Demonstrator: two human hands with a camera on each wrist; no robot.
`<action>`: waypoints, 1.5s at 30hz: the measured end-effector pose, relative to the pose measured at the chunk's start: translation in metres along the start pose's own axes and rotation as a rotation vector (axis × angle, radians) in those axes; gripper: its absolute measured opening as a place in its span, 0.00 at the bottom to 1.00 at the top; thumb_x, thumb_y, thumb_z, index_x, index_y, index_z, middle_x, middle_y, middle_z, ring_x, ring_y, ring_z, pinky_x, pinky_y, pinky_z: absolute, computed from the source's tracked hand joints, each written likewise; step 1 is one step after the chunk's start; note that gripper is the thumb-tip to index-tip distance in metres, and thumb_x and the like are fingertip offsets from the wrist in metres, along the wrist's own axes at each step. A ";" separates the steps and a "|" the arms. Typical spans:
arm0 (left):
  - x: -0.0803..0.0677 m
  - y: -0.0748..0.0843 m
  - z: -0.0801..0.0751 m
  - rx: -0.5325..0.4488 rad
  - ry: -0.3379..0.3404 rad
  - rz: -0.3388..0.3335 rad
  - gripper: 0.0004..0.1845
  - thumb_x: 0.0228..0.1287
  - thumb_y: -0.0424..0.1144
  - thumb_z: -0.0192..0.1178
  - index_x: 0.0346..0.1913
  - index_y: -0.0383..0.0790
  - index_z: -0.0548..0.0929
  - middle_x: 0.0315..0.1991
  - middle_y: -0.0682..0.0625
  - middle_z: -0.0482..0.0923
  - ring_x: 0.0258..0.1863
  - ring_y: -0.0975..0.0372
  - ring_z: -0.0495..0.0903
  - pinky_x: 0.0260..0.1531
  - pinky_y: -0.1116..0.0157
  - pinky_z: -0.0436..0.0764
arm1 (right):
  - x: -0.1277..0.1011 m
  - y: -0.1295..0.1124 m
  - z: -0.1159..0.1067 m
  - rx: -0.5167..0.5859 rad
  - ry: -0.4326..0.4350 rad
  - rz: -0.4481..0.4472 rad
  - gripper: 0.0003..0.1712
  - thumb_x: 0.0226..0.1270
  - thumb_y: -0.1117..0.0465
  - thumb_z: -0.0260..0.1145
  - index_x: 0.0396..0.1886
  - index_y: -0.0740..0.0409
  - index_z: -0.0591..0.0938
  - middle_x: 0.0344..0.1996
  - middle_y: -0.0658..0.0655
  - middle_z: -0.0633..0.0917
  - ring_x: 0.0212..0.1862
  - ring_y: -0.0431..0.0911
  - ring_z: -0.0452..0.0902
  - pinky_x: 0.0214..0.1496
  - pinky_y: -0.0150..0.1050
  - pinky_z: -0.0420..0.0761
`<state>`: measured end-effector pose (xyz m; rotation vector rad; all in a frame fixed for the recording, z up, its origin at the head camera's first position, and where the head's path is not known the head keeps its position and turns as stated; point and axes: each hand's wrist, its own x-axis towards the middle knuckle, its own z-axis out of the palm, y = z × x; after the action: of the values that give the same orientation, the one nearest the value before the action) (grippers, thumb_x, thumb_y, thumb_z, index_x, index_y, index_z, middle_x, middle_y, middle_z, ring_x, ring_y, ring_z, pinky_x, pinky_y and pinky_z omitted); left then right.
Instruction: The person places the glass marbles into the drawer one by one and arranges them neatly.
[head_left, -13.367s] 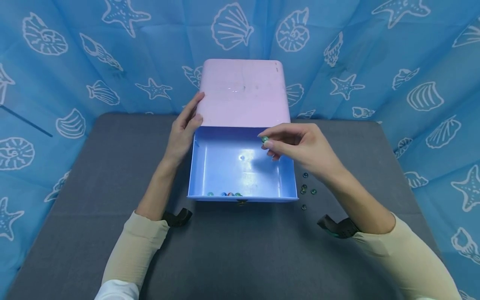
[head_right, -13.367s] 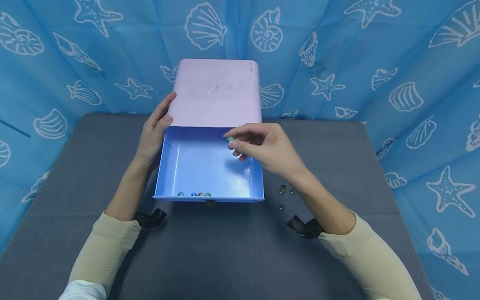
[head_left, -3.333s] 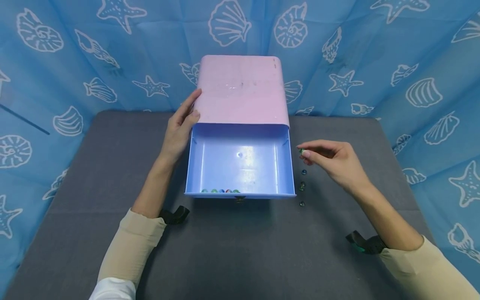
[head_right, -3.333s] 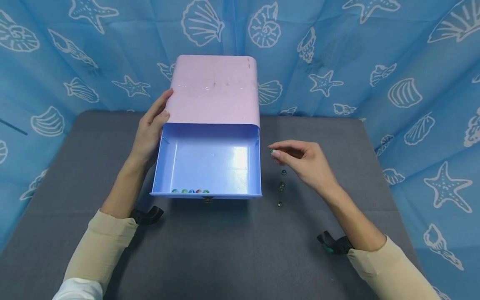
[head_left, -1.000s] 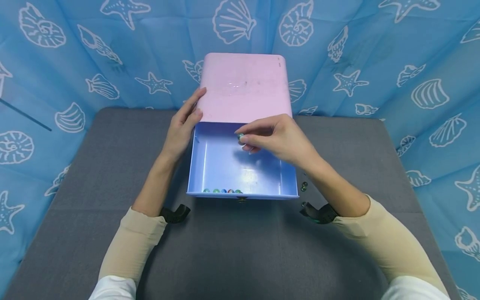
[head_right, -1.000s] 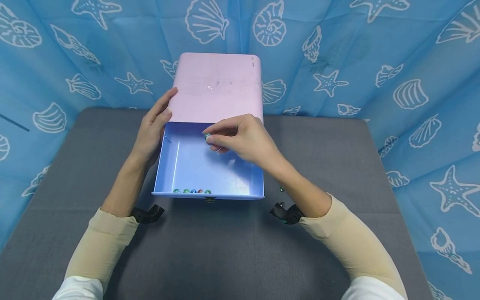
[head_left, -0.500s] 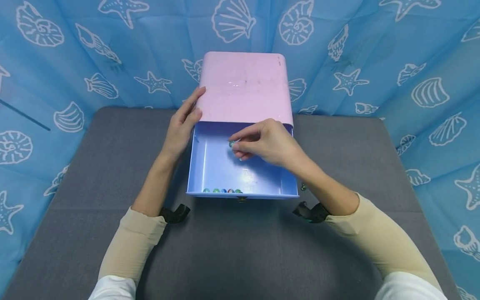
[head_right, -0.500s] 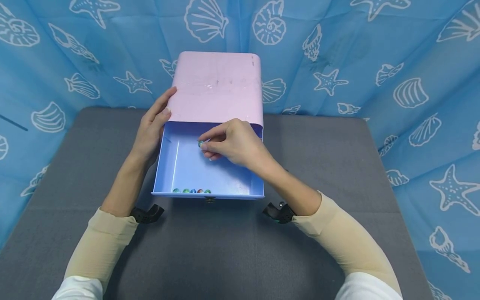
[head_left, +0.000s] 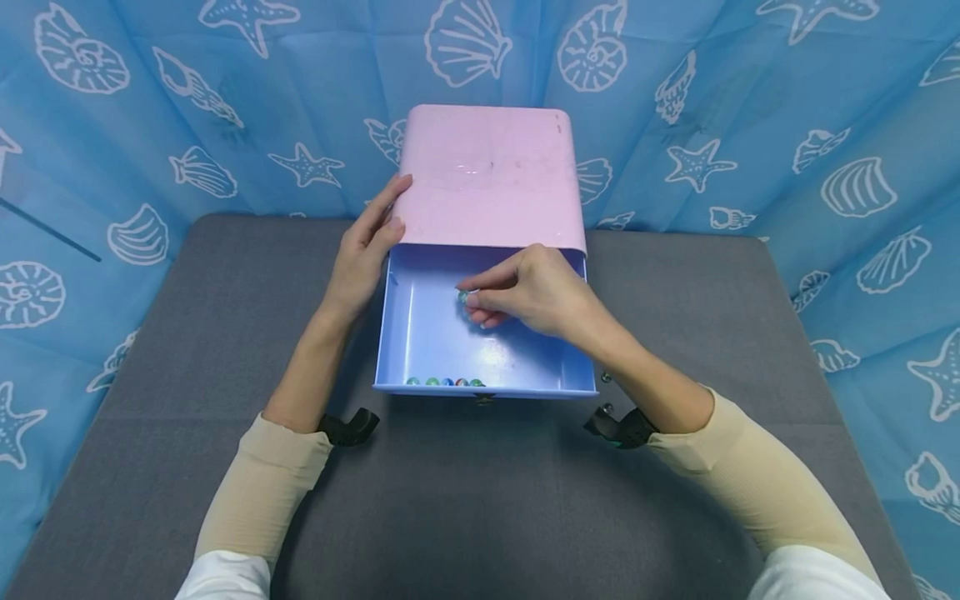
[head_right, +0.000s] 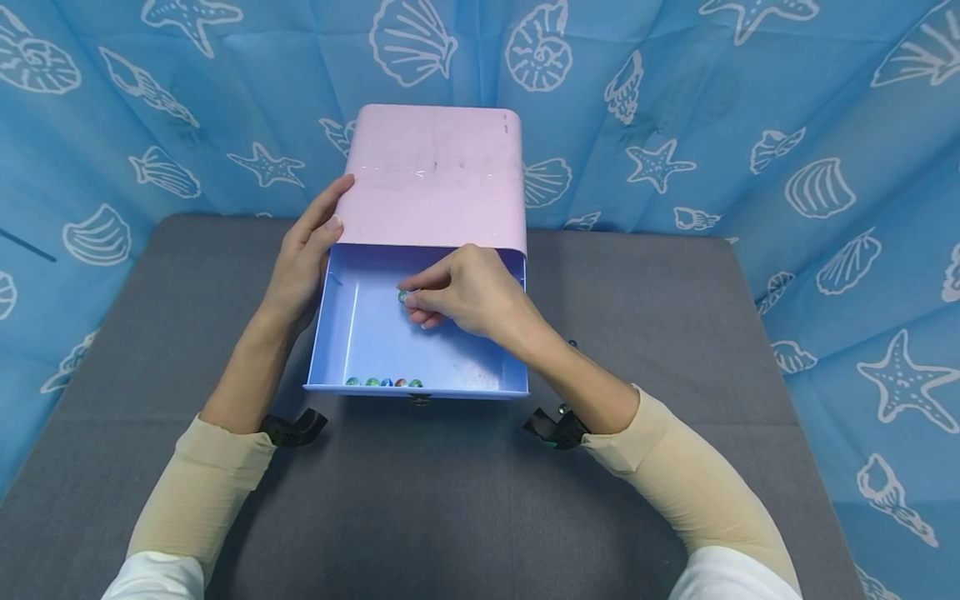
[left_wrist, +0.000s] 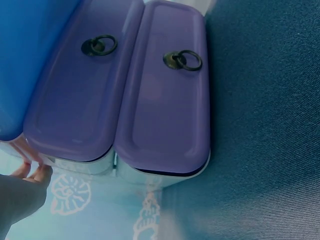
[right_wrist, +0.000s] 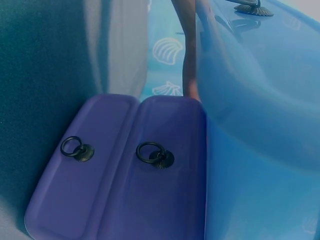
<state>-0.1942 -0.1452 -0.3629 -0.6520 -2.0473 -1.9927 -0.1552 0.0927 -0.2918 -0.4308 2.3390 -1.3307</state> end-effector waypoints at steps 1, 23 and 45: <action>0.000 0.000 0.000 0.001 0.000 -0.001 0.27 0.74 0.36 0.48 0.74 0.37 0.65 0.77 0.49 0.58 0.76 0.60 0.55 0.73 0.59 0.56 | 0.000 0.000 0.000 -0.005 0.001 -0.003 0.12 0.63 0.62 0.72 0.45 0.59 0.89 0.27 0.53 0.89 0.31 0.46 0.88 0.36 0.38 0.86; -0.001 0.001 0.001 0.016 0.003 -0.009 0.28 0.74 0.36 0.48 0.74 0.37 0.65 0.77 0.50 0.57 0.76 0.61 0.55 0.73 0.59 0.55 | -0.004 0.000 -0.003 0.007 0.016 -0.042 0.11 0.64 0.63 0.71 0.44 0.61 0.90 0.30 0.52 0.90 0.32 0.46 0.88 0.38 0.39 0.86; 0.000 -0.002 0.000 -0.013 0.005 0.021 0.28 0.73 0.35 0.48 0.74 0.35 0.65 0.76 0.49 0.59 0.76 0.60 0.56 0.74 0.60 0.54 | -0.036 0.011 -0.032 0.137 0.105 -0.227 0.13 0.65 0.63 0.70 0.47 0.65 0.87 0.37 0.56 0.90 0.38 0.53 0.88 0.44 0.40 0.85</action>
<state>-0.1949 -0.1449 -0.3651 -0.6678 -2.0174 -1.9959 -0.1409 0.1383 -0.2793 -0.6125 2.3182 -1.6437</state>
